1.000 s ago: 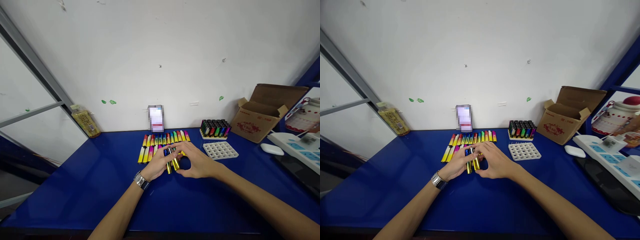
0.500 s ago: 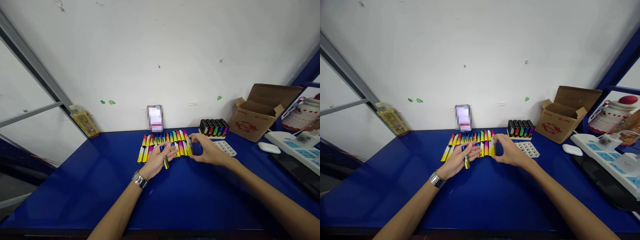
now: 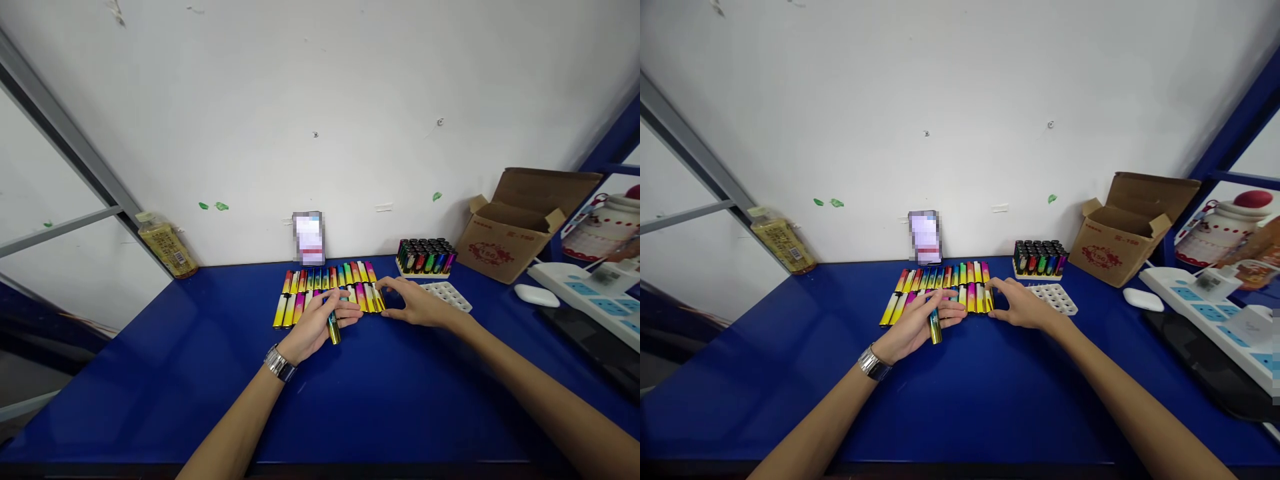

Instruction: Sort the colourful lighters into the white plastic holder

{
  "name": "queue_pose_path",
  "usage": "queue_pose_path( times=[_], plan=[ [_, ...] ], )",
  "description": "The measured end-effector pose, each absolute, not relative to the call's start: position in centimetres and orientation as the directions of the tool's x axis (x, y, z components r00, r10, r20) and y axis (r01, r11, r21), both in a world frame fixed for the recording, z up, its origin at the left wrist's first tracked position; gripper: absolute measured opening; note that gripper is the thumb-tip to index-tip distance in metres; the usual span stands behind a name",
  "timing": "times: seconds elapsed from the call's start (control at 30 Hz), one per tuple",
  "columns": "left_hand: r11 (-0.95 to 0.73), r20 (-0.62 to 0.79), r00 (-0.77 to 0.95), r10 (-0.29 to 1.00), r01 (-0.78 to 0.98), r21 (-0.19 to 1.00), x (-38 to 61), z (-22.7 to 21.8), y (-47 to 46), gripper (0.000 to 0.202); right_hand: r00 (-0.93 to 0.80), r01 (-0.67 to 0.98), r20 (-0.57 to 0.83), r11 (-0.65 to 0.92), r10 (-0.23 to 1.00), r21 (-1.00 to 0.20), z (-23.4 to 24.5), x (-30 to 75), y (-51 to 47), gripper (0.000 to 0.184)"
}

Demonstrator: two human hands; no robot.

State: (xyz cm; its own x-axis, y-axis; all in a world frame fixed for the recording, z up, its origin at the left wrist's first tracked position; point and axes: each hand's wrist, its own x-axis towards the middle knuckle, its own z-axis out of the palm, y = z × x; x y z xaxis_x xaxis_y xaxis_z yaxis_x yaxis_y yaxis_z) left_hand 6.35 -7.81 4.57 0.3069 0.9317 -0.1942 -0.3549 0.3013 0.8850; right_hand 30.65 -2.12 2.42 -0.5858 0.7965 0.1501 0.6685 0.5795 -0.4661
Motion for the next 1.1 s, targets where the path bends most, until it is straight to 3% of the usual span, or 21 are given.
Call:
queue_pose_path(
  times=[0.17, 0.37, 0.53, 0.63, 0.77, 0.93, 1.1],
  plan=[
    [0.324, -0.194, 0.349, 0.917, -0.368, 0.872, 6.5, 4.6, -7.9, 0.035, -0.594, 0.619, 0.263, 0.641, 0.760, -0.454, 3.4, 29.8, -3.7, 0.040],
    [0.377, -0.214, 0.371, 0.904, -0.454, 0.807, 7.0, 4.6, -8.2, 0.034, -0.698, 0.384, 0.451, 0.822, 0.556, -0.420, 5.9, 25.9, -7.3, 0.046],
    [0.328, -0.141, 0.385, 0.912, -0.479, 0.814, 7.2, 3.8, -8.3, 0.040, -0.715, 0.426, 0.450, 0.844, 0.535, -0.327, 5.4, 23.3, -8.2, 0.046],
    [0.337, -0.144, 0.399, 0.906, -0.472, 0.815, 7.3, 3.6, -8.3, 0.045, -0.705, 0.440, 0.466, 0.845, 0.535, -0.305, 5.0, 22.8, -8.2, 0.037],
    [0.352, -0.148, 0.416, 0.897, -0.470, 0.809, 7.0, 4.0, -8.1, 0.047, -0.663, 0.472, 0.497, 0.828, 0.560, -0.303, 5.4, 24.1, -7.1, 0.040],
    [0.301, -0.173, 0.296, 0.939, -0.470, 0.829, 6.2, 4.7, -7.8, 0.046, -0.385, 0.794, 0.343, 0.497, 0.857, -0.351, 5.5, 27.9, -2.9, 0.039],
    [0.295, -0.163, 0.300, 0.940, -0.475, 0.829, 6.1, 4.8, -7.8, 0.045, -0.365, 0.890, 0.018, 0.354, 0.931, -0.288, 5.5, 29.8, 0.7, 0.044]
  ],
)
